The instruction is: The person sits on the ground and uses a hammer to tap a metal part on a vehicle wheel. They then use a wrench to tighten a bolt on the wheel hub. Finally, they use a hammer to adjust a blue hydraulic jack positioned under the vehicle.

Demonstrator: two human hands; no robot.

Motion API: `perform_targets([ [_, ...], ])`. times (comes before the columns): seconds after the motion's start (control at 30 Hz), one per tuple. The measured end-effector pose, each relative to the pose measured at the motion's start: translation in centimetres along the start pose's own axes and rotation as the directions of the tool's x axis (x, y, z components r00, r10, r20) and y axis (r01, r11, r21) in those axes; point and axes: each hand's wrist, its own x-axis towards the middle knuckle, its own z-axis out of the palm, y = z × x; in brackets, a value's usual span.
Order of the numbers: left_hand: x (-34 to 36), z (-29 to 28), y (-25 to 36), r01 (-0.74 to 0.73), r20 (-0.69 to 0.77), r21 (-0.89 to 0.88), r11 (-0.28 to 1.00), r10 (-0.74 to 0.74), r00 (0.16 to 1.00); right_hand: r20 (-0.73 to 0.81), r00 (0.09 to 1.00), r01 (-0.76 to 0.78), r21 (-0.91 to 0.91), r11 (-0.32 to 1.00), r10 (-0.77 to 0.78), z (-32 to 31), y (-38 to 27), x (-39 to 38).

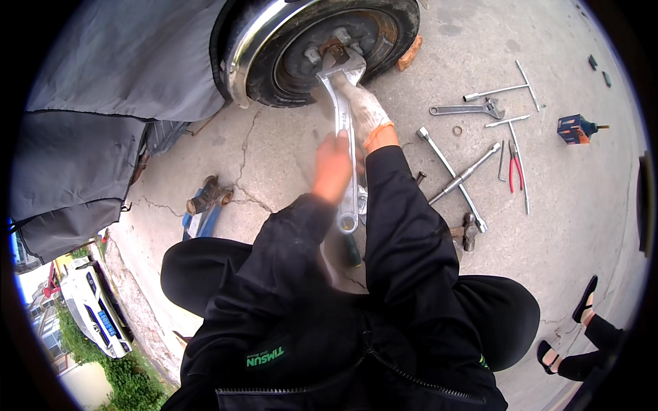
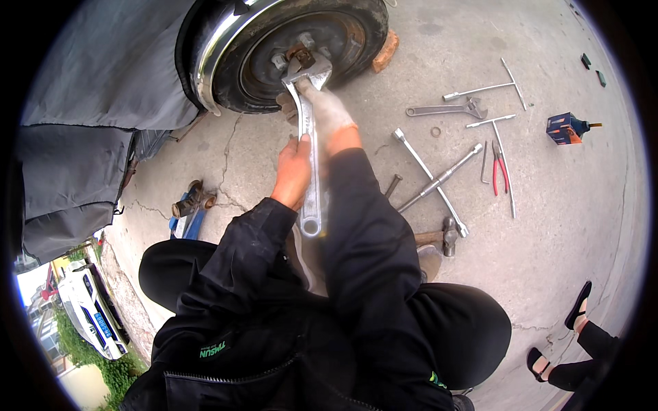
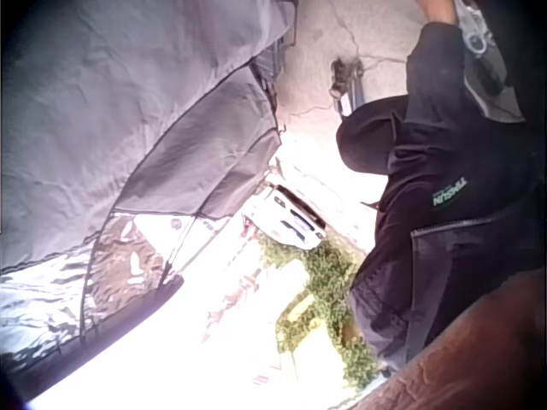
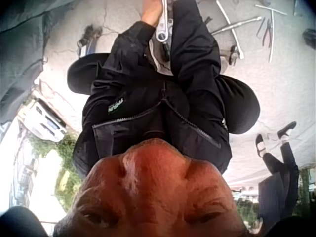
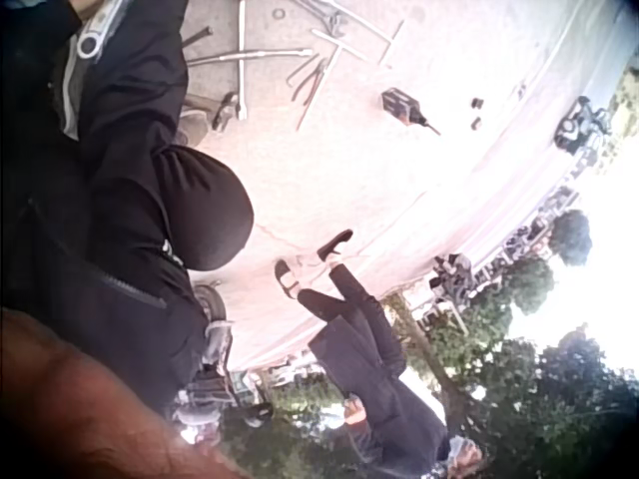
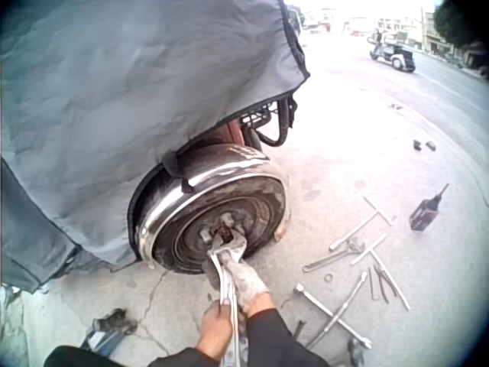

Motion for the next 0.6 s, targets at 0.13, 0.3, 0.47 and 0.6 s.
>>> perform_targets([
  [0.13, -0.3, 0.1, 0.3, 0.009, -0.037, 0.001, 1.0, -0.009, 0.999, 0.03, 0.999, -0.037, -0.071, 0.997, 0.039, 0.0, 0.1, -0.4],
  [0.3, -0.5, 0.6, 0.6, -0.018, -0.08, 0.059, 0.998, 0.023, 0.997, -0.002, 0.999, -0.055, -0.095, 0.994, 0.055, 0.4, -0.5, -1.7],
  [0.47, -0.1, -0.3, 0.1, -0.083, -0.052, 0.16, 0.984, 0.092, 0.994, 0.027, 0.999, -0.017, -0.09, 0.996, 0.02, 0.3, 0.6, -0.7],
  [0.6, -0.4, -0.2, 0.0, 0.005, -0.059, 0.076, 0.997, -0.001, 0.998, -0.01, 0.99, -0.138, -0.041, 0.99, 0.138, 0.3, 0.7, -0.6],
])
